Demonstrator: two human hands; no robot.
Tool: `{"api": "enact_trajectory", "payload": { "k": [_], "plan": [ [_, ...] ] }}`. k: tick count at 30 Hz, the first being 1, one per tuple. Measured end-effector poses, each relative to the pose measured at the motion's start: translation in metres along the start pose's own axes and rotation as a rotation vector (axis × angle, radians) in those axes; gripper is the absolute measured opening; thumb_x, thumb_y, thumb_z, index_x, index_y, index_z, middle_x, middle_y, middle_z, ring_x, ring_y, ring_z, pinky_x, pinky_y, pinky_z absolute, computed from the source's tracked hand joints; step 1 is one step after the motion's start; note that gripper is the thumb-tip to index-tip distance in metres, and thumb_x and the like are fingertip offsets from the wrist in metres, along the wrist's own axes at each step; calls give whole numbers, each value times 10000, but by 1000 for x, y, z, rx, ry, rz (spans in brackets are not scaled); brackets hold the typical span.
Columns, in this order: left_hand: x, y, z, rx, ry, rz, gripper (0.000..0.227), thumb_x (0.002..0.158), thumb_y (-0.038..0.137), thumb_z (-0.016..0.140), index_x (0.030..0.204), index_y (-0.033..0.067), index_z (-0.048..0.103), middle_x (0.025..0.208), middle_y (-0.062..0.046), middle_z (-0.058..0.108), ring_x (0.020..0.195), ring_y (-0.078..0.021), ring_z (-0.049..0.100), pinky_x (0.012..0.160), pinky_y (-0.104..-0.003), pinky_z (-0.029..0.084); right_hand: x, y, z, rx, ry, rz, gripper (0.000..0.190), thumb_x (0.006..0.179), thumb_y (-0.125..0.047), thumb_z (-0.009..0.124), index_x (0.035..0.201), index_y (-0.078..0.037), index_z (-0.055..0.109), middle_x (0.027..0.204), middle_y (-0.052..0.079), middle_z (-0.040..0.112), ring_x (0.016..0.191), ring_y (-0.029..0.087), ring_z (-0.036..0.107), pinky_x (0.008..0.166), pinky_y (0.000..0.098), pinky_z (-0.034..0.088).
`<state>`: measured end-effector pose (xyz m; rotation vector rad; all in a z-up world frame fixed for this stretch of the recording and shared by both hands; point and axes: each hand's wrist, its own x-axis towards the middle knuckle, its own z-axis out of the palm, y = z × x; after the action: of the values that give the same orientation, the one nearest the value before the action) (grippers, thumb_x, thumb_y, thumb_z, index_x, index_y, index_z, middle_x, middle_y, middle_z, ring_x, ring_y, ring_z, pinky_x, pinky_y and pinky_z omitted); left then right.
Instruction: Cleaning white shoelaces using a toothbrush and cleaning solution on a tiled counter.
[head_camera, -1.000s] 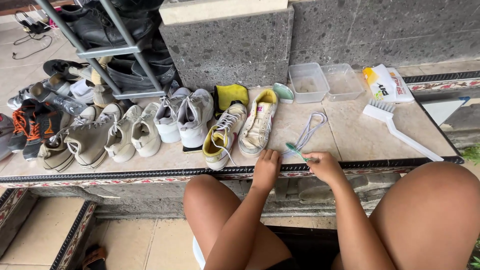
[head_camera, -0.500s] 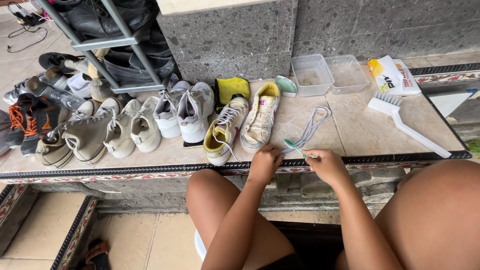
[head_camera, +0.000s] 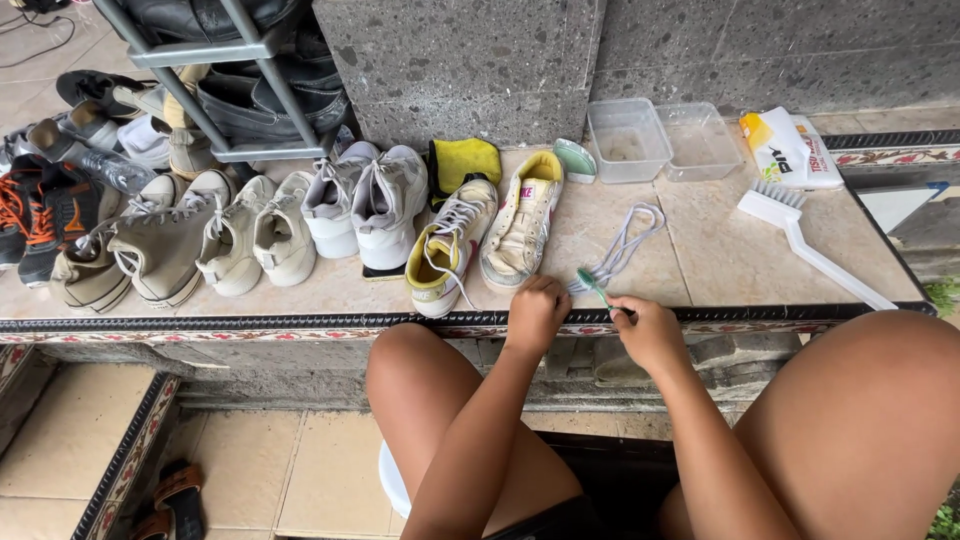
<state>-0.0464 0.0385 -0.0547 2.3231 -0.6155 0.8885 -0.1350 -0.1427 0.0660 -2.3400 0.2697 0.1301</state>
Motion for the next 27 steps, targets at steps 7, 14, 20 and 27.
{"api": "enact_trajectory", "payload": {
  "k": [7,14,20,27],
  "plan": [
    [2,-3,0,-45,2,-26,104,772,69,702,678,60,659,740,-89,682,832,-292,710,729,-333,594,5,14,5,69,10,26,335,927,-267,652,1238,-273,777,730,69,772,807,243,742,749,382,583],
    [2,11,-12,-10,15,-93,167,796,89,703,788,105,537,675,-56,593,744,-286,702,675,-350,593,-13,-7,-3,62,-38,4,364,947,-216,619,1278,-217,771,765,122,784,789,261,737,745,386,580],
    [5,13,-14,-30,-27,-143,300,826,115,723,965,111,457,732,-78,596,712,-326,718,645,-417,598,-12,-9,-9,-39,-8,20,352,950,-291,631,1270,-235,767,910,142,808,958,320,745,835,446,589],
    [3,7,-7,-43,-40,-135,348,819,100,722,1038,94,452,734,-69,598,692,-308,707,627,-412,601,-5,10,-6,-16,-16,35,335,897,-287,657,1201,-271,799,793,107,805,909,310,763,869,432,582]
  ]
}}
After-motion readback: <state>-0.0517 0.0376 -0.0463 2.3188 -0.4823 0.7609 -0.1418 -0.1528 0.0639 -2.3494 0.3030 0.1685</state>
